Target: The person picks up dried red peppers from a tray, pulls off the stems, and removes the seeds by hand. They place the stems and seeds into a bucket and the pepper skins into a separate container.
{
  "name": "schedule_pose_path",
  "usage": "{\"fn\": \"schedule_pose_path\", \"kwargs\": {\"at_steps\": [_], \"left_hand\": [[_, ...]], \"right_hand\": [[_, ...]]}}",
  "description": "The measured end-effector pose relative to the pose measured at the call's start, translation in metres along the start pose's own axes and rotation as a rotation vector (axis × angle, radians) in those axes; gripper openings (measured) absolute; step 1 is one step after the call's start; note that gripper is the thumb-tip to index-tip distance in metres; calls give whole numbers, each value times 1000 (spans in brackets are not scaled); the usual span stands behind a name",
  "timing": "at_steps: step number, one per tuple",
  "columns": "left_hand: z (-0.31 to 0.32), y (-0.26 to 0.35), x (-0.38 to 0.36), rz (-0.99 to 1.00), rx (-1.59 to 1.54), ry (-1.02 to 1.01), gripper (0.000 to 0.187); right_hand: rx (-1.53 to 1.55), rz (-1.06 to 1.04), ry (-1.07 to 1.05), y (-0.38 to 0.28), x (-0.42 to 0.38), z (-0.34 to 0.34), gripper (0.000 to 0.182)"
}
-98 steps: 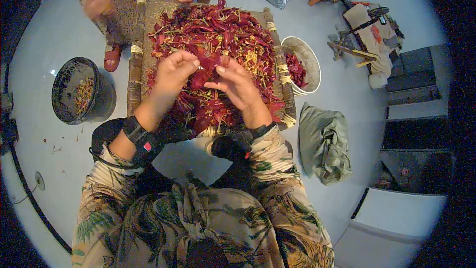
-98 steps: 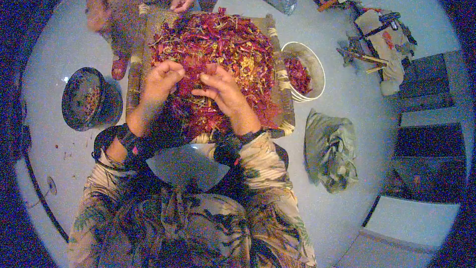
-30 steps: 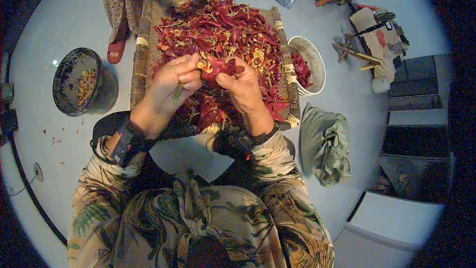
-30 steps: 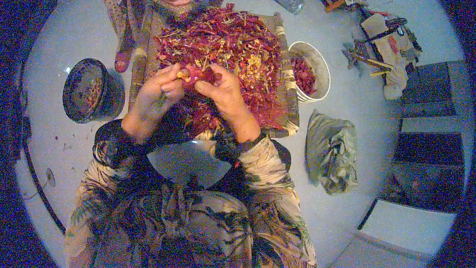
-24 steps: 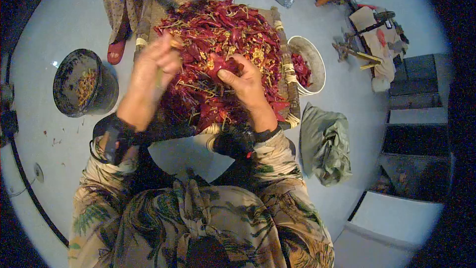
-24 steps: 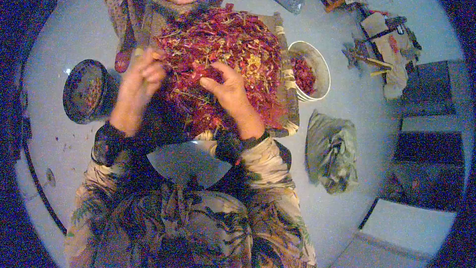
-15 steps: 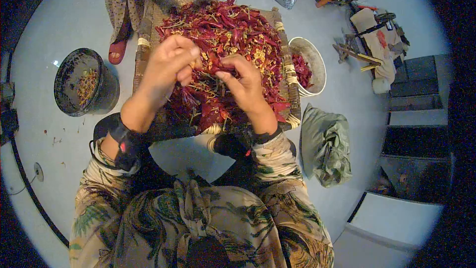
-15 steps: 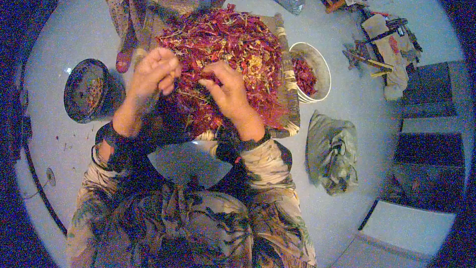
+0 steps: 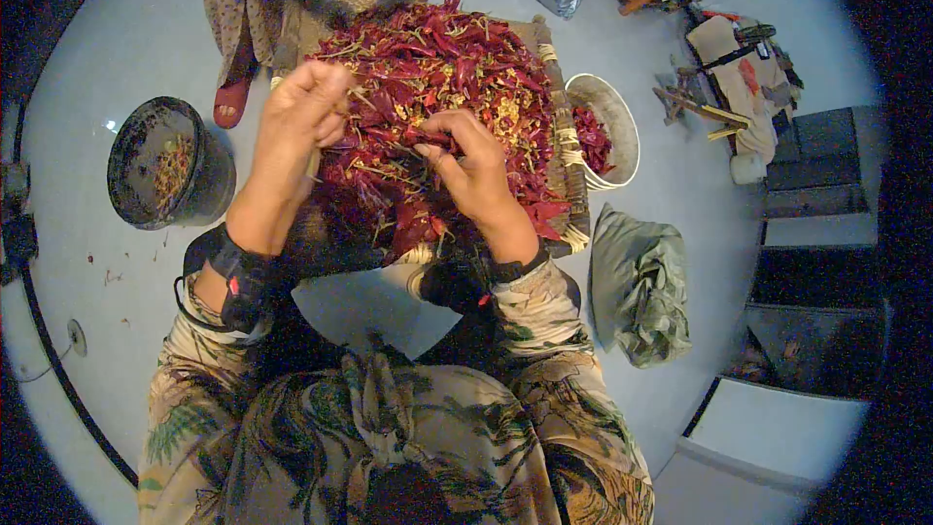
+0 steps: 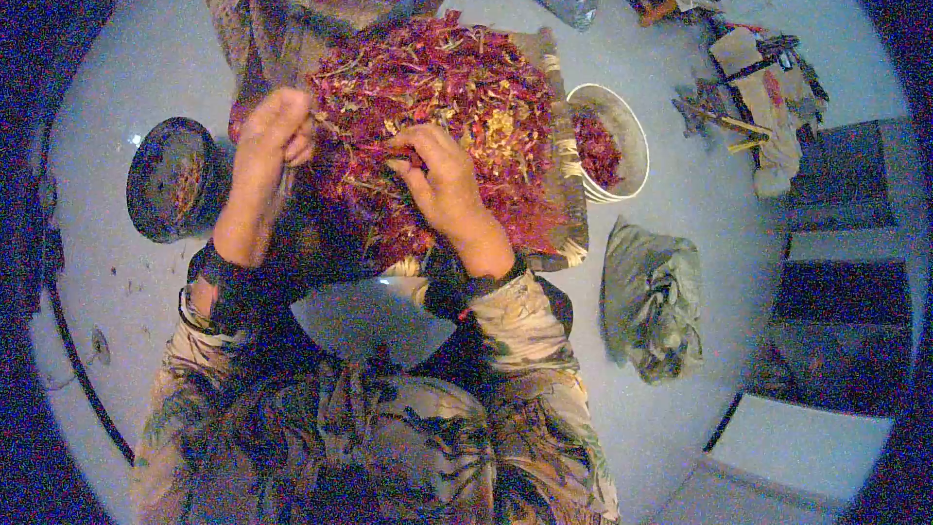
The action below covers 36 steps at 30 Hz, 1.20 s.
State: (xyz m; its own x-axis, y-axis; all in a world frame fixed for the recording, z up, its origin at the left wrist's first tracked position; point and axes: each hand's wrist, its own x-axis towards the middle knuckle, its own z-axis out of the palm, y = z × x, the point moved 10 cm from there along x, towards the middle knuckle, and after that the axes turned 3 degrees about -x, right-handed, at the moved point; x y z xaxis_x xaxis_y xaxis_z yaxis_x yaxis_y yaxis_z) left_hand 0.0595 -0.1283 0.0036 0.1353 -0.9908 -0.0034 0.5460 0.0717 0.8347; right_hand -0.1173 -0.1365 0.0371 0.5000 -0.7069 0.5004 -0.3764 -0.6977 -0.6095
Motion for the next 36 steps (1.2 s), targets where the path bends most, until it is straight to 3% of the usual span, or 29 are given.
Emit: {"fn": "schedule_pose_path", "kwargs": {"at_steps": [3, 7, 11, 13, 15, 18, 21, 22, 23, 25, 29, 31, 32, 33, 35, 36], "left_hand": [[-19, 29, -3, 103, 13, 87, 13], [-100, 82, -15, 236, 293, 421, 16], [-228, 138, -26, 473, 1062, 630, 26], [-285, 138, -34, 473, 1118, 583, 34], [-372, 115, -35, 156, 1308, 605, 46], [-438, 87, -56, 7, 1407, 623, 58], [-468, 76, -63, -15, 1275, 667, 68], [-449, 83, -59, 139, 1610, 564, 59], [-459, 77, -58, 97, 1483, 564, 55], [-404, 75, -52, 19, 1230, 558, 45], [-272, 76, -30, 134, 1036, 382, 30], [-195, 77, -24, 120, 993, 296, 27], [-161, 76, -22, 128, 989, 236, 27], [-130, 75, -20, 137, 985, 175, 26], [-79, 64, -20, 128, 924, 84, 25], [-58, 57, -20, 109, 869, 55, 24]], "right_hand": [[-16, -10, 26, 3, 0, -2, 20], [32, -62, 67, 1, 0, -11, 21], [16, -101, 74, 1, 0, -13, 23], [49, -66, 104, 3, -1, -15, 21], [116, 60, 135, 14, -1, -14, 21], [232, 365, 163, 61, -13, -3, 25], [400, 555, 184, 125, -32, 18, 22], [524, 636, 180, 139, -37, 24, 21], [642, 720, 184, 152, -43, 30, 21], [1002, 826, 191, 144, -43, 24, 21], [1164, 614, 533, 203, -45, -71, 23], [1487, 441, 974, 212, -53, -133, 30], [1604, 365, 957, 236, -64, -154, 34], [1564, 461, 1100, 238, -83, -167, 36], [458, 485, 819, 221, -95, -195, 35], [618, 488, 797, 241, -101, -188, 34]]}}
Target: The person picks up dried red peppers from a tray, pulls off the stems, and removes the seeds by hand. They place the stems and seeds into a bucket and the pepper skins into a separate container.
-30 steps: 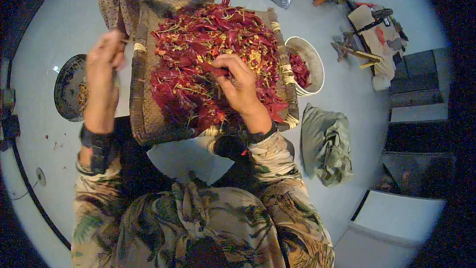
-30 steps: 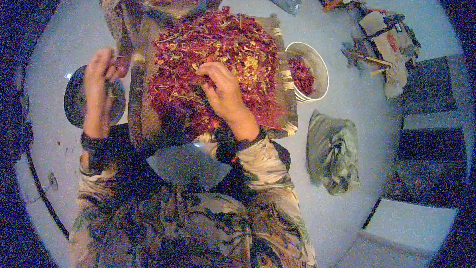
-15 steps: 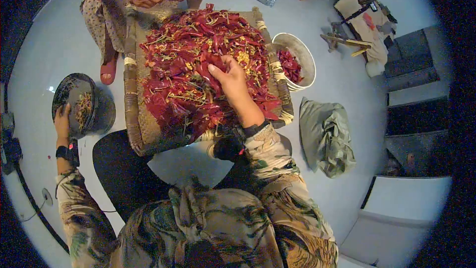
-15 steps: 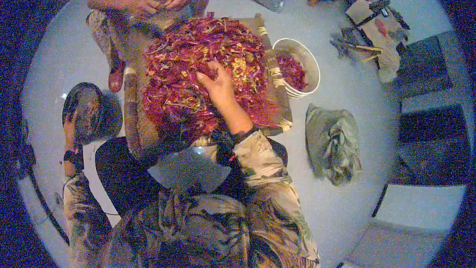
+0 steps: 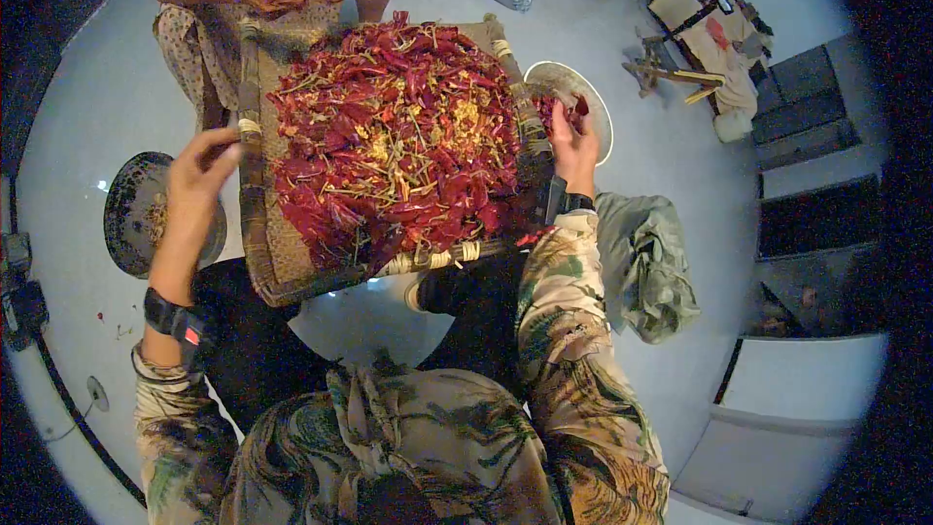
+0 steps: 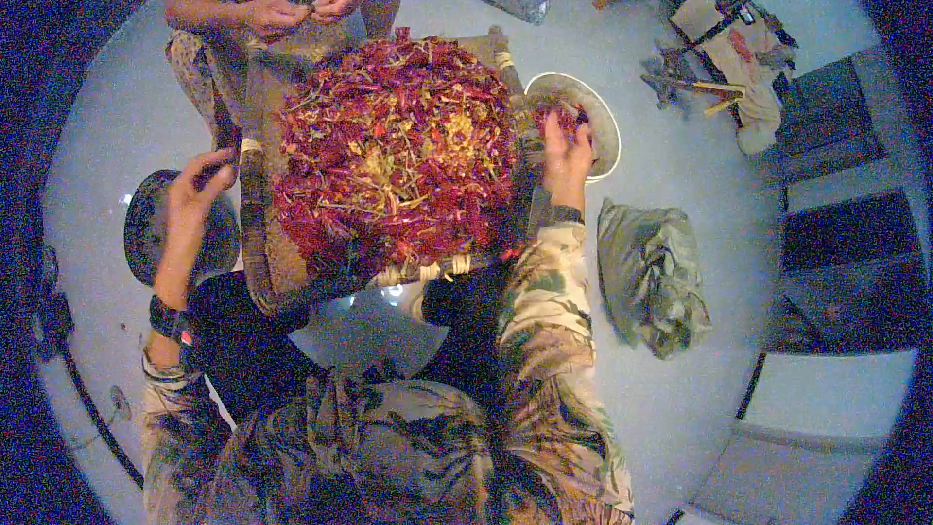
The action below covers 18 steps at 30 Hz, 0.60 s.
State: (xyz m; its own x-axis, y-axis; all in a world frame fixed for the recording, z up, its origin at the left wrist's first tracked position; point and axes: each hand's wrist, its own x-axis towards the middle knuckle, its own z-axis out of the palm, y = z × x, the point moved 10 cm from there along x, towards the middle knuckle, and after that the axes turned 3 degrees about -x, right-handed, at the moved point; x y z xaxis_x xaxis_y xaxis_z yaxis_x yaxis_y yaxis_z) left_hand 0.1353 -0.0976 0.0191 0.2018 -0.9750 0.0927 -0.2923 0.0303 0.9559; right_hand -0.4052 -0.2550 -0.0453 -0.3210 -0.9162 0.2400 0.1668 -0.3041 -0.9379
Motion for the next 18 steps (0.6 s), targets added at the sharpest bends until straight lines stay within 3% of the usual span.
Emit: {"fn": "schedule_pose_path", "kwargs": {"at_steps": [3, 5, 8, 11, 14, 17, 18], "left_hand": [[54, 48, -6, 151, 12, -67, 23], [91, 57, -5, 73, -96, -178, 23], [128, 43, 4, 42, -283, -198, 20], [144, 10, 6, 6, -302, -184, 17], [146, -23, 6, -24, -177, -154, 14], [140, -20, 7, 39, -60, -100, 13], [138, -12, 7, 82, -20, -82, 12]], "right_hand": [[234, 233, -81, 41, 7, -3, 29], [189, 397, -73, 41, -10, 38, 25], [-128, 435, -211, 43, -36, 99, 26], [-512, 95, -397, 63, -34, 143, 30], [-968, -168, -416, 45, -43, 184, 43], [-1293, -212, -436, 39, -46, 216, 51], [-1343, -102, -477, 49, -44, 218, 49]]}}
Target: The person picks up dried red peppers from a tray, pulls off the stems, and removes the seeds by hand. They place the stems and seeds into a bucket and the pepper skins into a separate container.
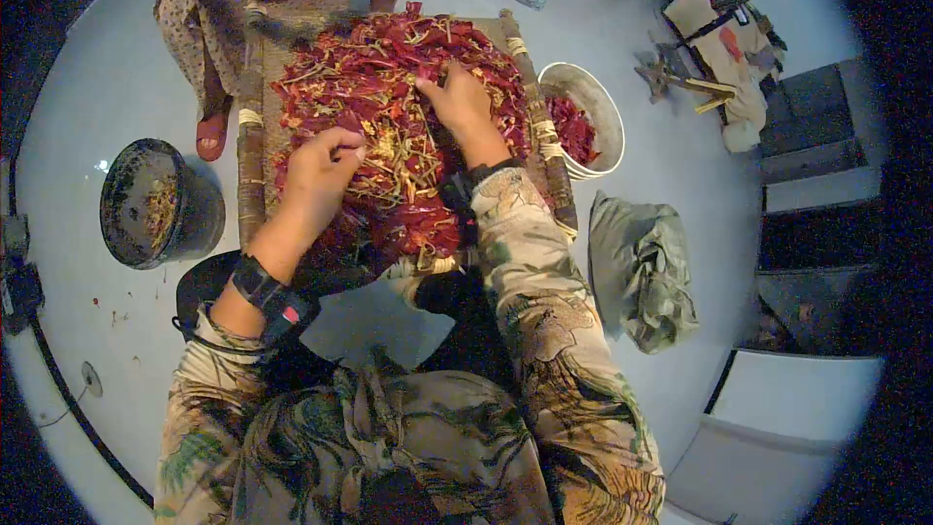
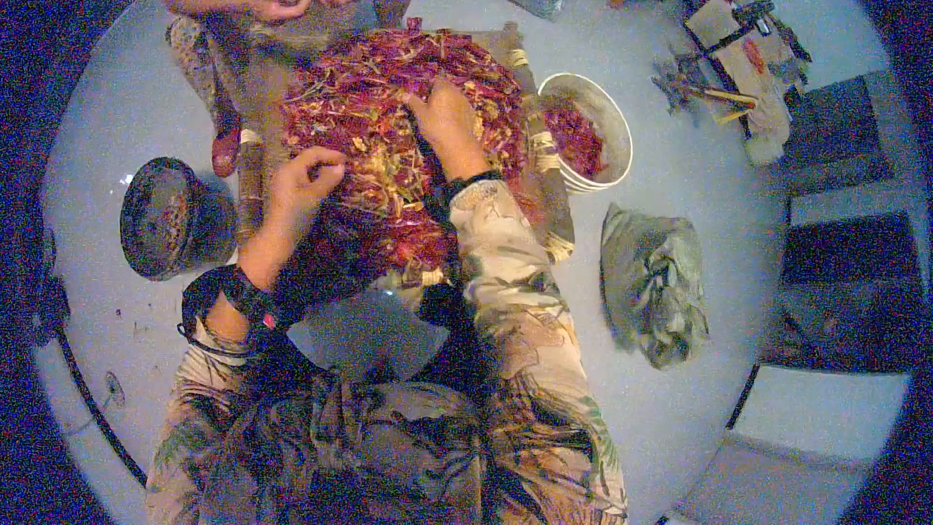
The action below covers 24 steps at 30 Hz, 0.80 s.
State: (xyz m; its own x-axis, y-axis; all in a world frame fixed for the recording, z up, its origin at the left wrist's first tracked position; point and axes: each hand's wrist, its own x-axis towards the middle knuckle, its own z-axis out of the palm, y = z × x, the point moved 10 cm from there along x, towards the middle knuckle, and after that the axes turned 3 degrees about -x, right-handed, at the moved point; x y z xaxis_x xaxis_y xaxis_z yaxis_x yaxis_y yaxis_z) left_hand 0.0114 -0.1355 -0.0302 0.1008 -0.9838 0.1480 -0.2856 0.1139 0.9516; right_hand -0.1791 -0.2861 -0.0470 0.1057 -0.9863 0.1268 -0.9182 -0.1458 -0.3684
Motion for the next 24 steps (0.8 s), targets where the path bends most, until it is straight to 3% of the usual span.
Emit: {"fn": "schedule_pose_path", "kwargs": {"at_steps": [3, 8, 12, 16, 19, 24], "left_hand": [[0, 8, -3, -40, -54, -38, 14], [-6, 31, -7, 113, -76, -20, 15], [3, 29, -12, 161, -48, -71, 17], [13, 24, -13, 77, -52, -121, 21], [21, 23, -17, 44, -303, -132, 26], [22, 29, -13, 90, -195, -119, 29]], "right_hand": [[-78, -25, -7, -6, 2, 14, 41], [-69, -288, 89, -27, -45, -8, 24], [549, -162, 22, -18, -76, -31, 24], [1227, 285, -204, 6, -102, -15, 12], [1677, 404, -281, 5, -114, 1, 12], [1890, 434, -431, -9, -120, 20, 12]]}}
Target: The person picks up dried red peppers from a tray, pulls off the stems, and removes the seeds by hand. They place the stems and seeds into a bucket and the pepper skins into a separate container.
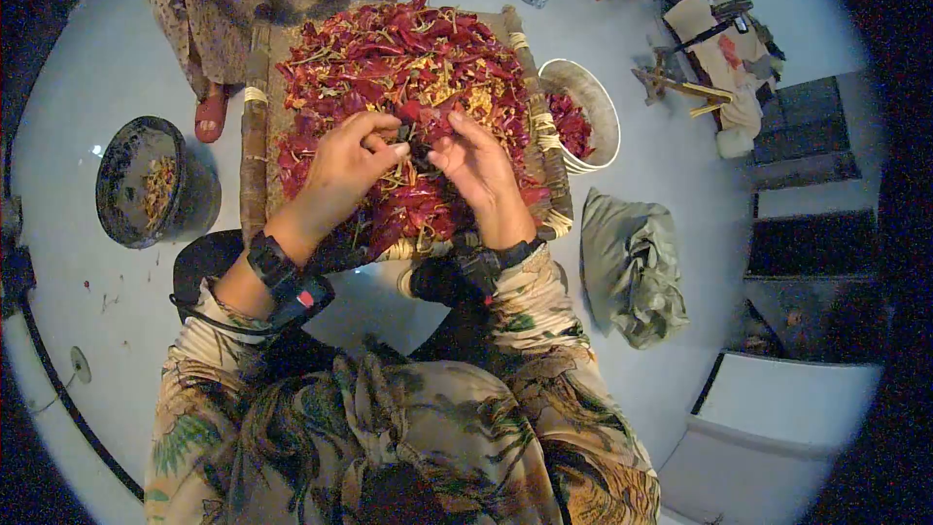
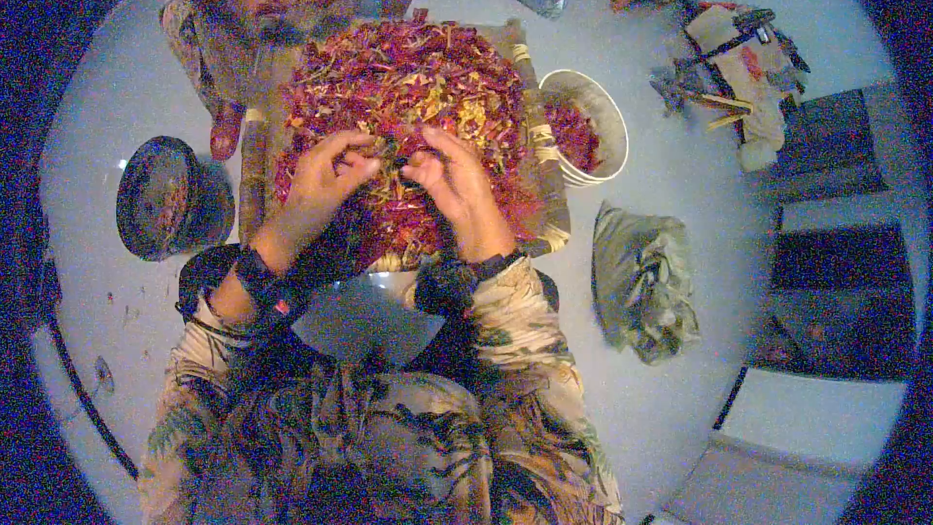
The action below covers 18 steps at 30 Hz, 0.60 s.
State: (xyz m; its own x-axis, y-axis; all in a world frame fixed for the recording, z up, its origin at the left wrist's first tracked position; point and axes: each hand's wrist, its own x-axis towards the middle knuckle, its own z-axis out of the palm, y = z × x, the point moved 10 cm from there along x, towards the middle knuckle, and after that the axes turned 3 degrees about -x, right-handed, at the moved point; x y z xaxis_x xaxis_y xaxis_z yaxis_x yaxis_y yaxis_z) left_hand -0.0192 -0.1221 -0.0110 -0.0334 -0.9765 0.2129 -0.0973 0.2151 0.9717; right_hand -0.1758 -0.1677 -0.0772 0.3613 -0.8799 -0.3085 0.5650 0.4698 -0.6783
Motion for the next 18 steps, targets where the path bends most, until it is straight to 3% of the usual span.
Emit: {"fn": "schedule_pose_path", "kwargs": {"at_steps": [7, 11, 14, 17, 18], "left_hand": [[5, -2, 2, -1, 57, -1, 17], [1, 22, -1, 241, 217, 31, 10], [-4, 27, -3, 270, 326, 69, 9], [-9, 31, -4, 300, 395, 97, 9], [-9, 30, -4, 311, 425, 97, 9]], "right_hand": [[-54, 20, -59, 10, -4, 16, 10], [-156, 30, -121, 13, -3, 19, 13], [-775, -33, 127, -1, -10, 16, 28], [-1671, -518, 336, -43, -33, 45, 30], [-1566, -478, 329, -43, -31, 41, 37]]}}
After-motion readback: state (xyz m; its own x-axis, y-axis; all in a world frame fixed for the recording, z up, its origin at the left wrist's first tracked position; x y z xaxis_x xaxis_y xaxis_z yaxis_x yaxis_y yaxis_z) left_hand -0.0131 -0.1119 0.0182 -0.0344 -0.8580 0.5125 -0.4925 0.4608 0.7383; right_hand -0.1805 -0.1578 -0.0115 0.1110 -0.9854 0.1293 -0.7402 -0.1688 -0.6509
